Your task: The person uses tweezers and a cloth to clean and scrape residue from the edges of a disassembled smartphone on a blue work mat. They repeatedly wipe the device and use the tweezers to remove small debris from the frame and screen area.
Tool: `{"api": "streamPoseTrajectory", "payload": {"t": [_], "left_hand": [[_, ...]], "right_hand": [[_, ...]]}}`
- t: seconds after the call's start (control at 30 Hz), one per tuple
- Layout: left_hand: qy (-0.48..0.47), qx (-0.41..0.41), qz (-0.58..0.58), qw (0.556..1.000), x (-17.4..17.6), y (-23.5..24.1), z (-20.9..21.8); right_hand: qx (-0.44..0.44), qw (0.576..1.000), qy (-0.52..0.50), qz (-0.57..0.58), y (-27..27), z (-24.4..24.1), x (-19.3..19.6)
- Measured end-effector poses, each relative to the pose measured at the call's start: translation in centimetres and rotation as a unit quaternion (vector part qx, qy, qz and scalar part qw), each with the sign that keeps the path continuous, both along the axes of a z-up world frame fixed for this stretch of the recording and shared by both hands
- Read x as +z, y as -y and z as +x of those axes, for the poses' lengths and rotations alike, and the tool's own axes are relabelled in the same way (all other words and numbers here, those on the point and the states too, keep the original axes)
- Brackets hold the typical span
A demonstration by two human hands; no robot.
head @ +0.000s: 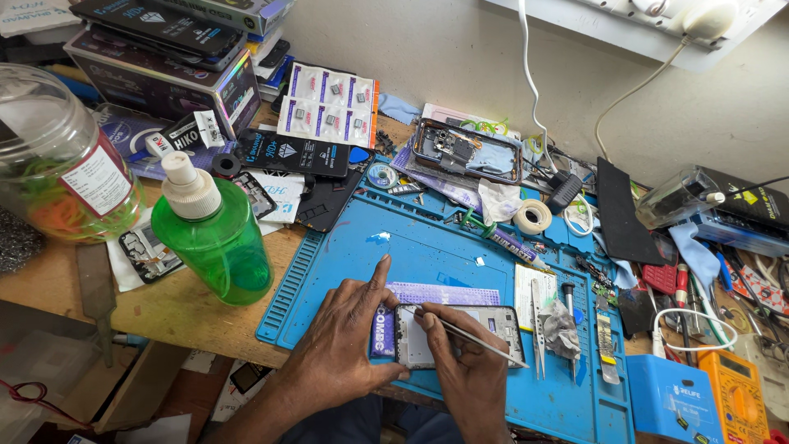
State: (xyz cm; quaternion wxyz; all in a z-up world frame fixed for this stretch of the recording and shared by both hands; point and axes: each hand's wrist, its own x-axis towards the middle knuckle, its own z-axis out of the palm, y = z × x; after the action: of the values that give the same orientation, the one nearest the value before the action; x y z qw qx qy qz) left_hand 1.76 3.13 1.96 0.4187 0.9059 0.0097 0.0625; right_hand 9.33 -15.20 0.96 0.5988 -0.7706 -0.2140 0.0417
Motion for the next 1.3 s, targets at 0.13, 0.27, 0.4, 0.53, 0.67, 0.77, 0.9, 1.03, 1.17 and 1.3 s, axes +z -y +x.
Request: {"api": "streamPoseTrajectory", "payload": {"t": [0.13, 0.27, 0.4, 0.53, 0.67, 0.77, 0.9, 1.03, 1.17, 1.3], "left_hand": [[0.017, -0.007, 0.001, 1.000, 0.1, 0.1, -0.1], [0.058, -0.013, 0.011, 0.998, 0.5, 0.1, -0.4], [0.063, -0.056, 0.042, 0.996, 2.0, -1.3, -0.1], [0.097, -0.096, 0.088, 0.987, 3.8, -2.3, 0.1], [0.158, -0.155, 0.137, 0.966, 2.4, 0.6, 0.2], [0.210, -0.168, 0.207, 0.941, 0.6, 2.5, 0.8], [0.273, -0.170, 0.265, 0.909, -0.6, 2.1, 1.3], [0.280, -0.221, 0.247, 0.901, 0.2, -0.1, 0.6], [0.287, -0.260, 0.233, 0.892, 0.5, -1.8, -0.2], [0.283, -0.271, 0.223, 0.893, 0.6, -2.1, 0.0]], "right_hand": [[-0.024, 0.999, -0.018, -0.012, -0.3, 0.0, 0.3], [-0.035, 0.997, -0.056, 0.027, 0.3, 0.6, 0.8], [-0.085, 0.994, -0.044, 0.053, 3.1, 1.9, 2.2], [-0.087, 0.995, -0.027, 0.038, 5.6, 3.1, 3.3], [-0.084, 0.991, -0.100, -0.018, 6.7, 3.7, 2.6], [-0.046, 0.997, -0.066, -0.006, 6.6, 3.5, 2.0], [-0.027, 0.998, -0.049, -0.031, 6.3, 3.7, 2.4], [0.002, 0.999, -0.043, -0.012, 5.4, 4.1, 3.3], [0.058, 0.997, -0.044, 0.002, 3.7, 3.6, 2.5], [0.081, 0.995, 0.014, -0.050, 1.5, 3.4, 2.3]]}}
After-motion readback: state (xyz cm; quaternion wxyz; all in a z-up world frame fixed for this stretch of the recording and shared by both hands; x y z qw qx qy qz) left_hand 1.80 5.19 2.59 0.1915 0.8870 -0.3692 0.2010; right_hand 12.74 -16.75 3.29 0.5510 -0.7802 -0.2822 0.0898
